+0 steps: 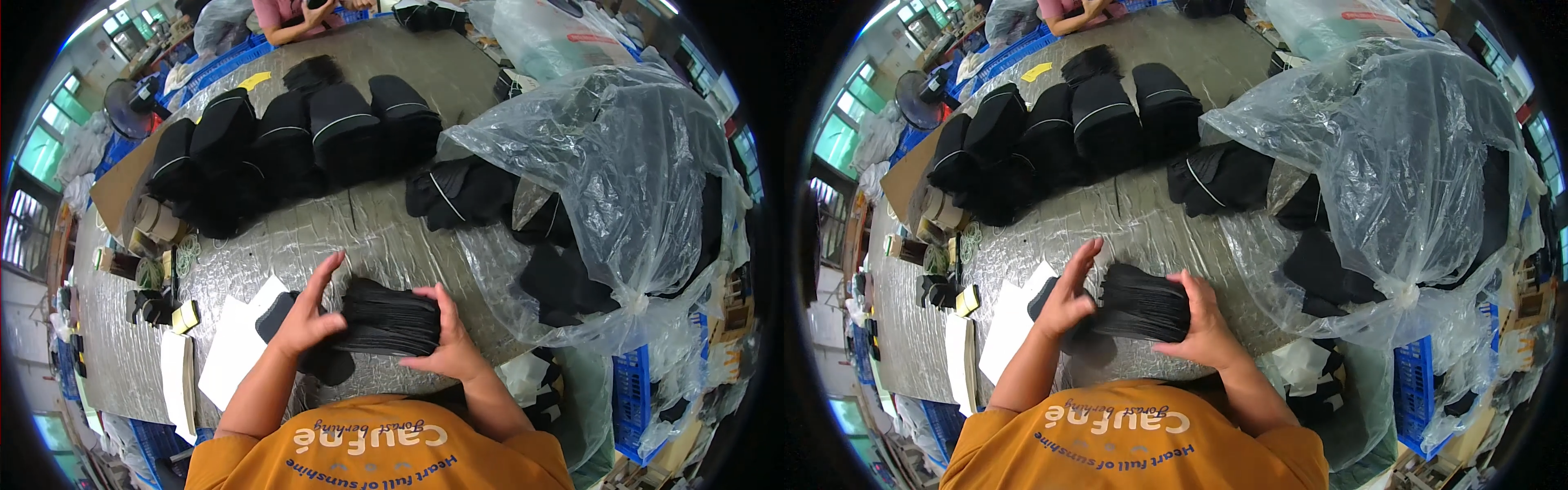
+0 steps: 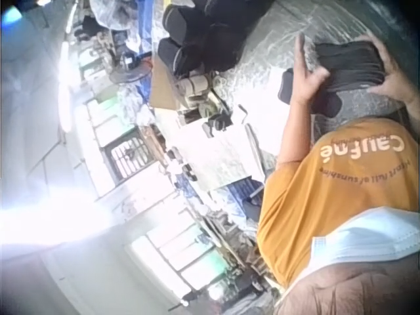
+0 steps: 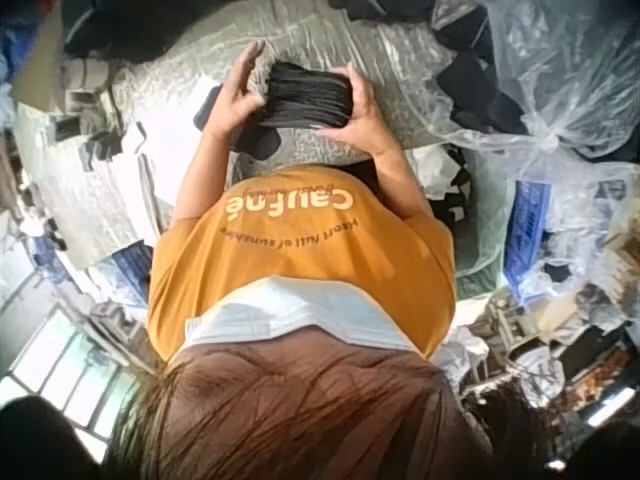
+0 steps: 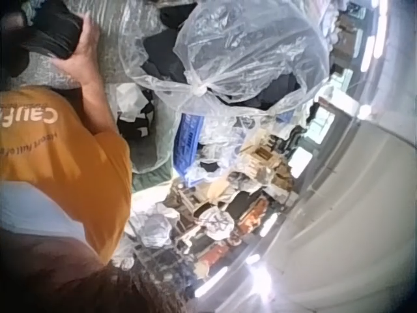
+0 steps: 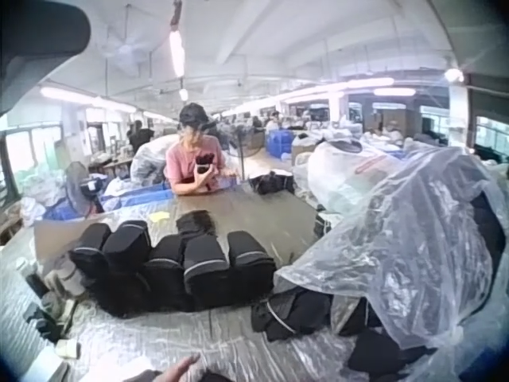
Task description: Applying adhesive labels to black shoe components and stacking them.
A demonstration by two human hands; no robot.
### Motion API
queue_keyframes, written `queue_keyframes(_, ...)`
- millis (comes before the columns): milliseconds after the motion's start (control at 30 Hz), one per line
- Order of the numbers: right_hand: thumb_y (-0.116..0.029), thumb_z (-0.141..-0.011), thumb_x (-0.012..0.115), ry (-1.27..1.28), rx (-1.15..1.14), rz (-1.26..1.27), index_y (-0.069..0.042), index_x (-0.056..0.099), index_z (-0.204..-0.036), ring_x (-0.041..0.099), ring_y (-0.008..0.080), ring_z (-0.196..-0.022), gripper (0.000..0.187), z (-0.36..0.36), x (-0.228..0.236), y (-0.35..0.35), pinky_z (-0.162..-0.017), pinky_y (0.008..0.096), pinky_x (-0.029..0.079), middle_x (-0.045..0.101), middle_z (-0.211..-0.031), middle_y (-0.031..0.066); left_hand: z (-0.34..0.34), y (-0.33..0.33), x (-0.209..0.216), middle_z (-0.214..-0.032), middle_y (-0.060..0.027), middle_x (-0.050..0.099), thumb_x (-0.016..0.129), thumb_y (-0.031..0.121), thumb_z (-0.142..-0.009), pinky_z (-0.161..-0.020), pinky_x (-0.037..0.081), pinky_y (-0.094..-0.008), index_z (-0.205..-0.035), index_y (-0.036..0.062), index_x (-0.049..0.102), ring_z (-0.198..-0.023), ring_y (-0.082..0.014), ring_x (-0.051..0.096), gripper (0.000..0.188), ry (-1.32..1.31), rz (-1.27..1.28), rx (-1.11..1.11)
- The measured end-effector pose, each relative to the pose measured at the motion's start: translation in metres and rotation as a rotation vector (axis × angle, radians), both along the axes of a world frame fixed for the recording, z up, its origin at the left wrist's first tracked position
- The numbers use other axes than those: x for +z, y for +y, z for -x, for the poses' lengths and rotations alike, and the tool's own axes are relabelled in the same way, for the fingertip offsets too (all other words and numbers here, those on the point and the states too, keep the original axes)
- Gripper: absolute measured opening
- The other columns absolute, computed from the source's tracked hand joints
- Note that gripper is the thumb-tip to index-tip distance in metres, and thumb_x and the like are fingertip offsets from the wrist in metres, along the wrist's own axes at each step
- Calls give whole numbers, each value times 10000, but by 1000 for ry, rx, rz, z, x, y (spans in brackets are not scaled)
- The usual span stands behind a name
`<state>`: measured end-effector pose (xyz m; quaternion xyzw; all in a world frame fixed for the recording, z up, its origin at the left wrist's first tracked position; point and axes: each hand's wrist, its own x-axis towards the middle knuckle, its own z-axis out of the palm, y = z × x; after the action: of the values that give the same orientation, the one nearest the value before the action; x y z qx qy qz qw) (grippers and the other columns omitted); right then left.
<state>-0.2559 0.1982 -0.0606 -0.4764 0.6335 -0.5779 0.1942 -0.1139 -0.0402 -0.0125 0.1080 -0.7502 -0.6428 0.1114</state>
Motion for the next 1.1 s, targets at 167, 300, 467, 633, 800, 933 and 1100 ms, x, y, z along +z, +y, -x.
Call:
queue_keyframes(167,-226,-466,948,44,-51,41,-96,98,-1510,341,397,-1325,1353,-1,8,4,-1088,482,309,343,-1455,206,9,37,-25,-1531,-203,274,452,633,-916,-1174,124,-410,-1506,12,178,-1442,-306,222,900,143,-253,-3)
queue_keyframes(300,-237,-457,949,83,-116,63,-102,103,-1507,332,399,-1328,1355,1,2,8,-1093,493,301,334,-1458,205,20,46,-32,-1527,-195,287,383,684,-913,-1169,155,-408,-1496,10,208,-1429,-298,253,908,183,-378,82)
queue_keyframes(467,-189,-453,962,148,-119,2,-116,36,-1522,382,356,-1313,1417,0,1,4,-1079,458,334,346,-1432,219,19,32,-11,-1529,-233,267,432,734,-855,-1166,133,-475,-1475,-5,256,-1438,-351,226,980,150,45,35)
queue_keyframes(633,-234,-467,942,75,-134,43,-81,122,-1499,365,414,-1288,1327,-3,-4,4,-1071,522,301,384,-1419,214,21,60,44,-1509,-290,250,616,711,-686,-1139,148,-576,-1436,-18,325,-1421,-448,211,1085,66,1023,-400)
queue_keyframes(800,-212,-506,930,243,-96,46,-77,142,-1503,425,408,-1244,1278,0,2,1,-1067,510,312,409,-1390,213,25,68,40,-1509,-302,231,709,639,-665,-1141,146,-591,-1439,-19,273,-1417,-467,202,1105,27,954,-448)
queue_keyframes(933,-175,-578,919,-101,-118,74,-73,130,-1514,487,326,-1210,1229,-7,-3,9,-1026,425,389,462,-1330,190,35,53,38,-1520,-280,234,698,671,-661,-1143,142,-582,-1470,-14,233,-1414,-447,226,1157,122,812,-317)
queue_keyframes(1100,-133,-517,942,-136,-164,-12,-91,54,-1529,492,299,-1213,1347,2,-1,7,-1025,416,399,442,-1352,180,31,22,-34,-1473,-226,361,474,733,-831,-1158,177,-452,-1467,-8,282,-1398,-347,305,995,111,-11,-30)
